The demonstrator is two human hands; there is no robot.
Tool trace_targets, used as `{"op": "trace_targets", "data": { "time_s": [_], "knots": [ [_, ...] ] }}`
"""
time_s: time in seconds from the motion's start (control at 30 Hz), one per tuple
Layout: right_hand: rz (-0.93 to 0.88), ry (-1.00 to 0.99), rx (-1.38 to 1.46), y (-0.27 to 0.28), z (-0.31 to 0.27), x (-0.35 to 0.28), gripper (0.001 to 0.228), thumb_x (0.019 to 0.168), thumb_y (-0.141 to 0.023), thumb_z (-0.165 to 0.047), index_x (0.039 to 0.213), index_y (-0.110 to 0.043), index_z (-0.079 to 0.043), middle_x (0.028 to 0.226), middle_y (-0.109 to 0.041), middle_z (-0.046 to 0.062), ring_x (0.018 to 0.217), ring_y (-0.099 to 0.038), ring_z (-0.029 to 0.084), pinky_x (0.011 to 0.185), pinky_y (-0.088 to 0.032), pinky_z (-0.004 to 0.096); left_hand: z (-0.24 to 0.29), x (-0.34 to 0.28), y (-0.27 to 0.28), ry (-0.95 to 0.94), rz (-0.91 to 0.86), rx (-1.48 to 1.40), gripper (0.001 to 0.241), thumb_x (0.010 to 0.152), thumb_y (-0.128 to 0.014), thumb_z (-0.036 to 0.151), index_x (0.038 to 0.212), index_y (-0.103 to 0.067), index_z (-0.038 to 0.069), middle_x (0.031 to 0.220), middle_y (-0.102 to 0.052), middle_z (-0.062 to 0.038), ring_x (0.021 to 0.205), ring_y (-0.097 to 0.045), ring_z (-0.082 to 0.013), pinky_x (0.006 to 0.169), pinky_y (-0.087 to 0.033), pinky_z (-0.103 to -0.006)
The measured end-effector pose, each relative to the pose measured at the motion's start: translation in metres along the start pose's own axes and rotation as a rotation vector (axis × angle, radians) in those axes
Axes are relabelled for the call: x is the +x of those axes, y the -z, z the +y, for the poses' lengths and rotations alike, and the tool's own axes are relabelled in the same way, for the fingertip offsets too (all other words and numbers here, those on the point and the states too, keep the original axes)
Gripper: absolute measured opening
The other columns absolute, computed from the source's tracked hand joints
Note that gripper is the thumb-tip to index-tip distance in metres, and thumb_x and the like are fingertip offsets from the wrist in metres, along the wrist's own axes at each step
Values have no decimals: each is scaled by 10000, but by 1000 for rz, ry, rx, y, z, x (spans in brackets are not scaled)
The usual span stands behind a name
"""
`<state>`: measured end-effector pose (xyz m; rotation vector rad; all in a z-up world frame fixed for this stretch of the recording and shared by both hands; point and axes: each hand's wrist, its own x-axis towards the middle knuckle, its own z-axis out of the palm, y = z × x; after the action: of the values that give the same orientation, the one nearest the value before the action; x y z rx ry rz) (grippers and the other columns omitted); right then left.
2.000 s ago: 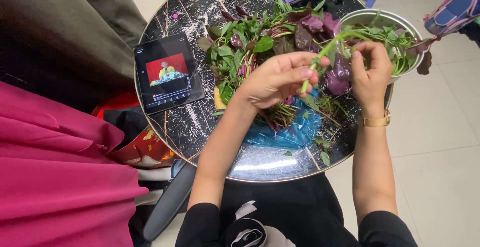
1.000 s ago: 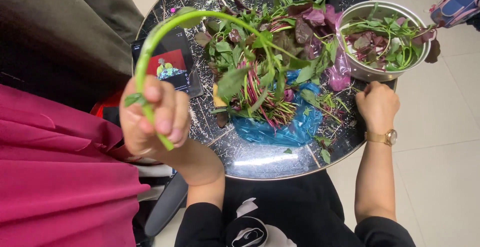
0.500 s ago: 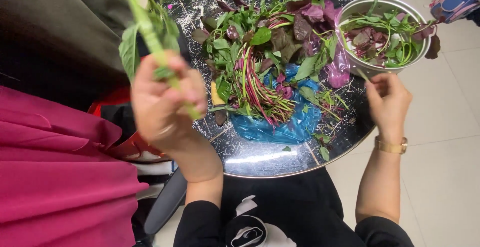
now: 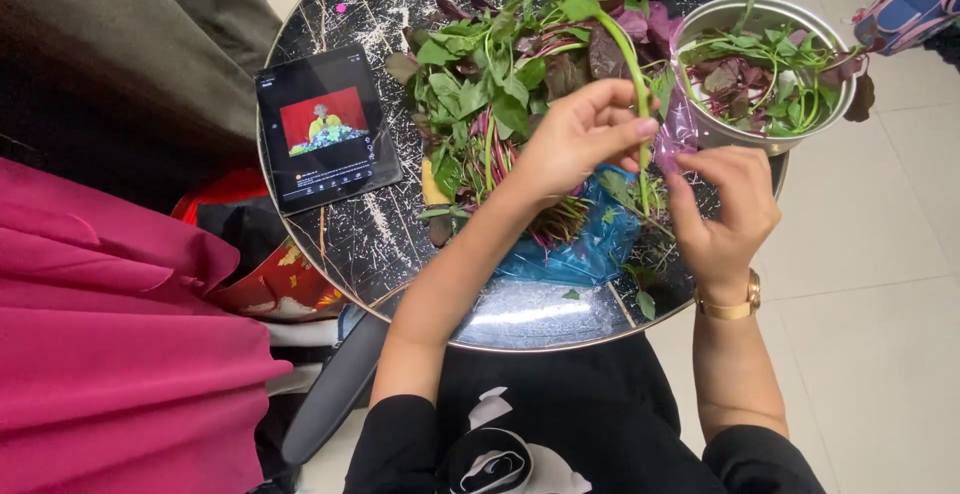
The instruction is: A person is sorting through leafy vegetables, picking the edible leaves and stems and placing them into a bowl while watching a video on a tablet.
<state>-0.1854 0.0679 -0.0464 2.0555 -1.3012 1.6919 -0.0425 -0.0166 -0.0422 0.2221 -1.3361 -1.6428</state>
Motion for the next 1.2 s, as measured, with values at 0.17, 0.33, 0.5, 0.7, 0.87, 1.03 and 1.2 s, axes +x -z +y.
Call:
{"op": "trace_targets", "data": {
  "time_s": [0.17,0.33,0.5,0.7,0.87,1.03,1.2],
  "knots": [
    [26,230,-86,-4,-8,4,76,817,-719,-29,868,-694,22,795,-611,131,694,-536,312,694,-456,408,-17,1,-5,63,18,-86,254,797,-651,120,971,-531,-20,716,-614,-110,608,-639,-132,528,-577,-228],
    [73,322,-183,-4,-4,3,57,814,-708,-16,856,-706,22,790,-615,124,677,-533,294,671,-471,410,-24,1,-8,102,24,-142,240,799,-648,117,954,-529,-23,713,-615,-116,608,-640,-134,533,-577,-230],
    [112,410,-264,-7,0,4,43,820,-662,8,832,-695,32,757,-600,137,642,-528,299,644,-475,413,-42,4,-7,180,51,-251,269,801,-661,138,973,-525,-18,720,-611,-110,619,-645,-146,547,-579,-229],
    [49,337,-188,-4,8,4,59,861,-604,1,842,-653,27,758,-570,136,653,-521,319,635,-463,419,-45,4,-5,211,35,-263,288,798,-666,135,994,-522,-18,727,-605,-110,624,-642,-150,556,-579,-229],
    [2,175,-40,2,10,6,137,903,-580,-75,818,-632,19,744,-564,125,680,-512,316,663,-433,403,-37,4,-5,238,-41,-260,290,795,-669,121,1000,-525,-25,729,-608,-116,615,-642,-151,541,-572,-227],
    [24,152,-40,8,23,14,139,918,-570,-75,838,-608,32,774,-556,150,707,-507,347,689,-419,417,-29,-3,-7,271,-96,-209,264,784,-670,131,964,-543,-13,723,-608,-104,597,-631,-133,521,-559,-214],
    [117,15,-87,22,40,23,105,908,-532,-69,858,-569,15,790,-531,161,752,-510,347,708,-389,417,-14,-7,-10,369,-195,-174,269,786,-655,125,996,-541,1,742,-606,-102,586,-613,-125,497,-540,-229]
  ]
}}
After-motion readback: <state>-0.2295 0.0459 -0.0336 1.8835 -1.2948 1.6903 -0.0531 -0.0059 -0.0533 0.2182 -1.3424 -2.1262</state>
